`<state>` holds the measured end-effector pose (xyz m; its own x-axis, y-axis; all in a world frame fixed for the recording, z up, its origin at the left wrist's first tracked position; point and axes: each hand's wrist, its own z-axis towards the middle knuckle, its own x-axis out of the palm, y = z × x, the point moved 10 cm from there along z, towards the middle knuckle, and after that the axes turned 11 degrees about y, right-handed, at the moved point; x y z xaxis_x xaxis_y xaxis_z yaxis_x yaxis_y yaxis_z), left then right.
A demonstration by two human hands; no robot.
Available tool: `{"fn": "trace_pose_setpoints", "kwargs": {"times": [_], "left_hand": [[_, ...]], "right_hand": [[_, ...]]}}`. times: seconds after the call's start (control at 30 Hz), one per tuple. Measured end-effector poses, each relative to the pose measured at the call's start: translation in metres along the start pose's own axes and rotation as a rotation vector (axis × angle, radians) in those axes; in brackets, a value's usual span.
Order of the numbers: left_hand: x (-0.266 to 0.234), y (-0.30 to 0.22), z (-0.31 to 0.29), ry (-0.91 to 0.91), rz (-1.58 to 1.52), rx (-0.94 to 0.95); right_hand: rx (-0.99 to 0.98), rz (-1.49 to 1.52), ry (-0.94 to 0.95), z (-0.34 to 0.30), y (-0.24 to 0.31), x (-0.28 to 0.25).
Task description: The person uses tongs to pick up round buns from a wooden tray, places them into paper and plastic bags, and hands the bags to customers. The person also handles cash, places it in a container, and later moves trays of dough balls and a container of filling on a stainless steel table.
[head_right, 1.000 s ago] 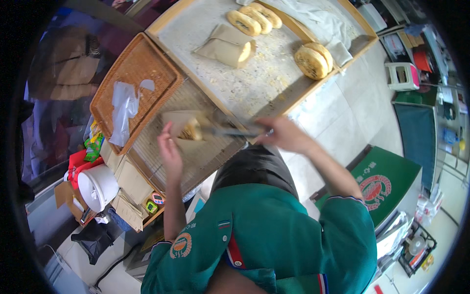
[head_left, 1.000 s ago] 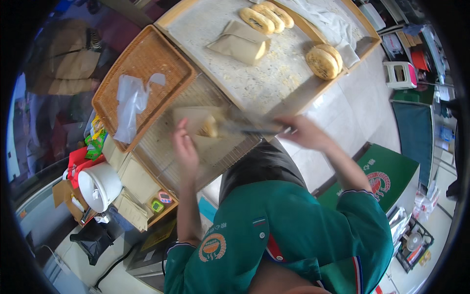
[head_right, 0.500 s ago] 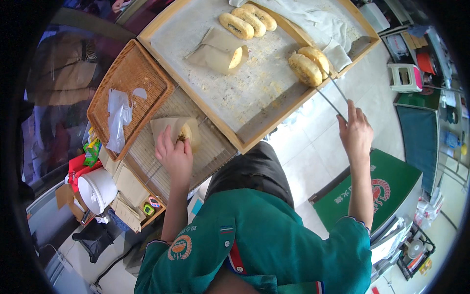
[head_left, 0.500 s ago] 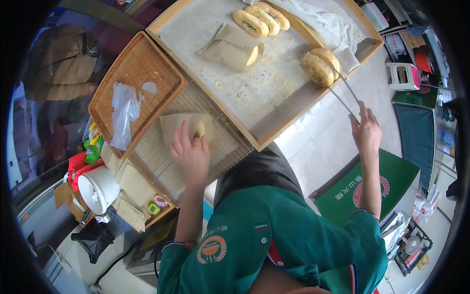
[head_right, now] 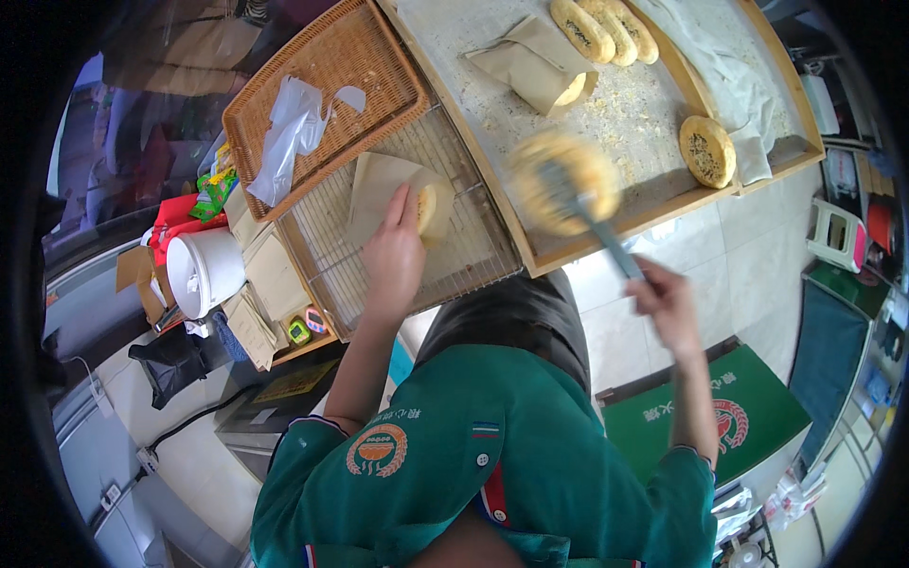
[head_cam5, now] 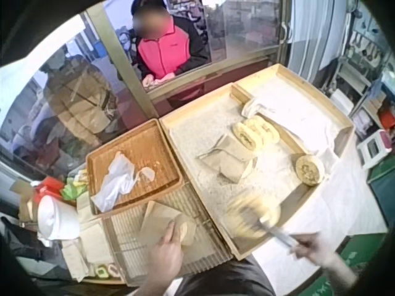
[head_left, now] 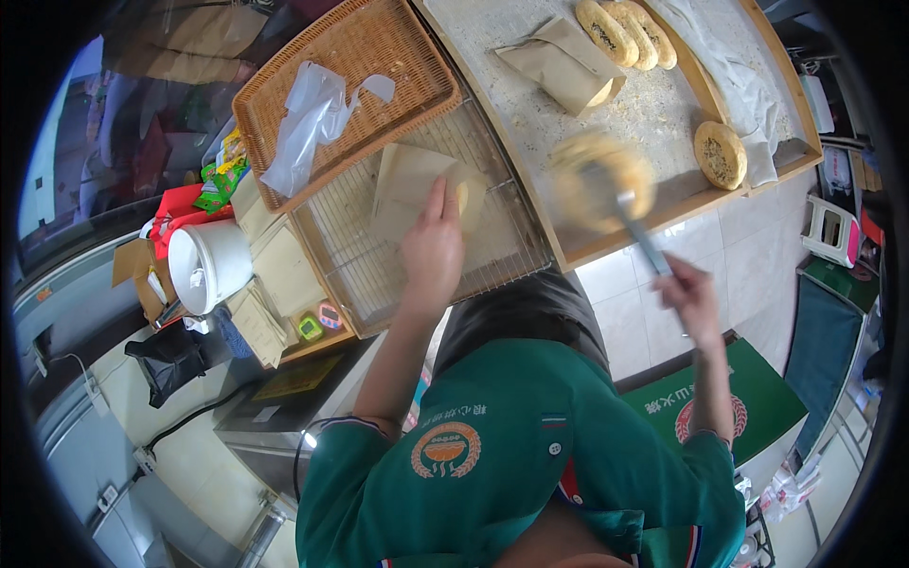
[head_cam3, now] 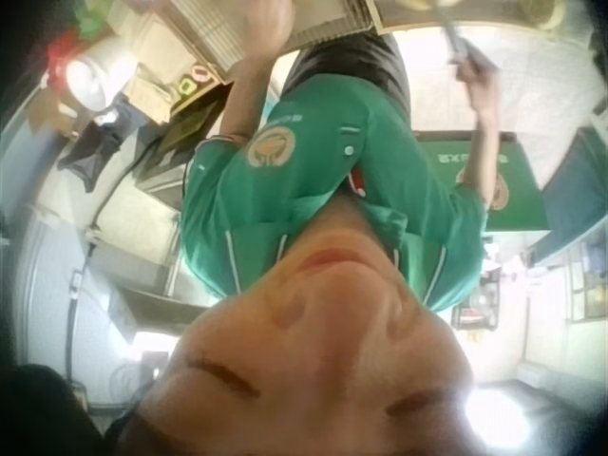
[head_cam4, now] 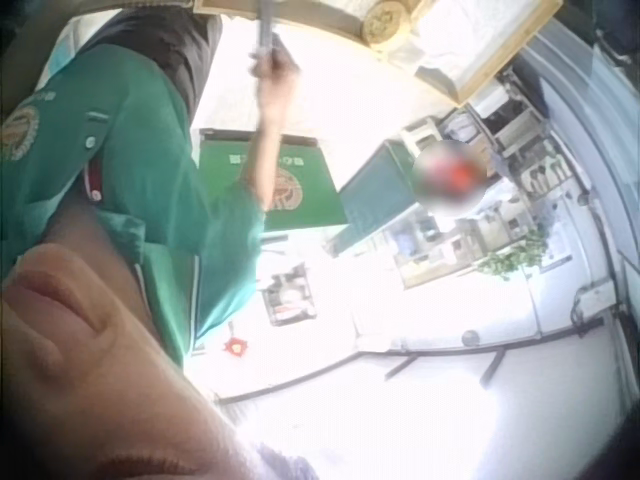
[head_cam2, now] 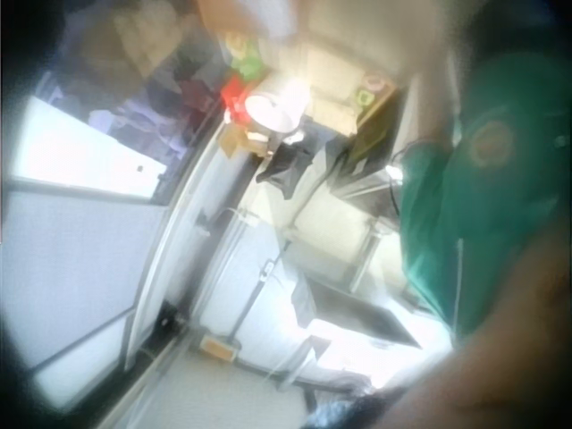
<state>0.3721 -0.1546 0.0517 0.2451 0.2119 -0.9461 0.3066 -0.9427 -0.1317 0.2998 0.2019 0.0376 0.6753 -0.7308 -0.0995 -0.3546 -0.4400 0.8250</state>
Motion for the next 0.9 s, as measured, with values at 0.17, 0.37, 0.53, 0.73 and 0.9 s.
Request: {"fn": "trace_pose_setpoints", "kwargs": {"times": [0.17,0.37,0.53,0.73,0.9], "left_hand": [[0.003,-0.004,-0.012,0.036,-0.048,0.112],[0.003,-0.003,-0.035,0.059,-0.066,0.271],[-0.007,-0.018,-0.035,0.101,-0.09,0.407],[-0.017,-0.061,-0.042,0.08,0.009,0.593],[-0.071,-0.117,-0.026,-0.374,-0.212,0.767]], "right_hand": [[0.084,0.018,0.465,0.037,-0.004,0.135],[0.174,0.077,0.612,0.046,-0.012,0.168],[0.193,0.31,0.507,0.04,-0.031,0.18],[0.077,0.48,0.515,0.044,-0.022,0.195],[-0.142,0.175,0.118,0.049,0.029,0.117]]}}
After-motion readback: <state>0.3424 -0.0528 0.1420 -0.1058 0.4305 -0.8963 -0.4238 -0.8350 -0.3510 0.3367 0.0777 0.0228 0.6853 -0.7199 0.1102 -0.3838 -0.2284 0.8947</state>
